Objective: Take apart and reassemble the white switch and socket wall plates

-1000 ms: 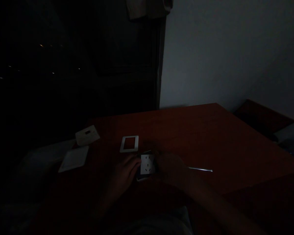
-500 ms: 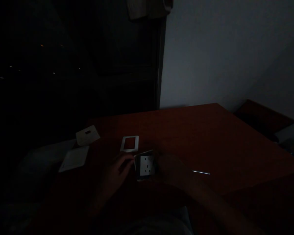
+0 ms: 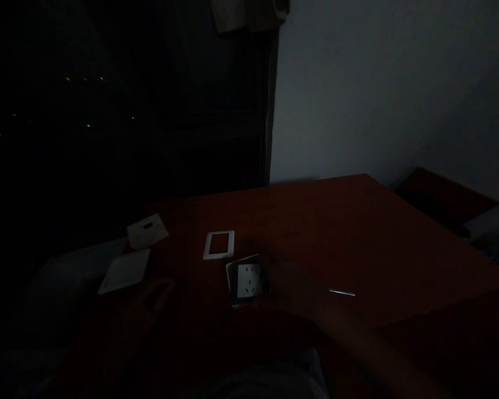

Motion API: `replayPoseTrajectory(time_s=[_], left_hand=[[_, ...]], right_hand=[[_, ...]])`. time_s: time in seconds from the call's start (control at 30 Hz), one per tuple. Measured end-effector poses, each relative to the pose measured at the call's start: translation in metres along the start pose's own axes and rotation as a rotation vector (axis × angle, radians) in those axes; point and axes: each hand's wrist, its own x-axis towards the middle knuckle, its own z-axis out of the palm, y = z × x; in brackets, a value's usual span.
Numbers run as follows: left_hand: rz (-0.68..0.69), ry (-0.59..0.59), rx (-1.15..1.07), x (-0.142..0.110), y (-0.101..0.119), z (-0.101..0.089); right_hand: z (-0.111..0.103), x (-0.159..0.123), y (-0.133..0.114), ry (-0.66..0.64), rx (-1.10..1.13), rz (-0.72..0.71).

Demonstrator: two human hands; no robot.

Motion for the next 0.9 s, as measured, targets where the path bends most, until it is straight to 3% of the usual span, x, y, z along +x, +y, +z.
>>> replayPoseTrajectory(time_s=[0.23, 0.7, 0.8, 0.9], left_hand=[[0.075, -0.016, 0.020, 0.005, 0.003, 0.001], [0.023, -0.005, 0.034, 0.003, -0.005, 0.002], [0.013, 0.017, 0.004, 0.002, 0.001, 0.003], [0.018, 0.005, -0.079, -0.002, 0.020, 0.007]], right_hand=[[0.002, 0.000, 0.005, 0.004, 0.012, -0.072], [0.005, 0.003, 0.008, 0.044, -0.051, -0.047], [0.005, 0.002, 0.006, 0.039, -0.074, -0.030], [0.006, 0.001, 0.005, 0.042, -0.109, -0.031]])
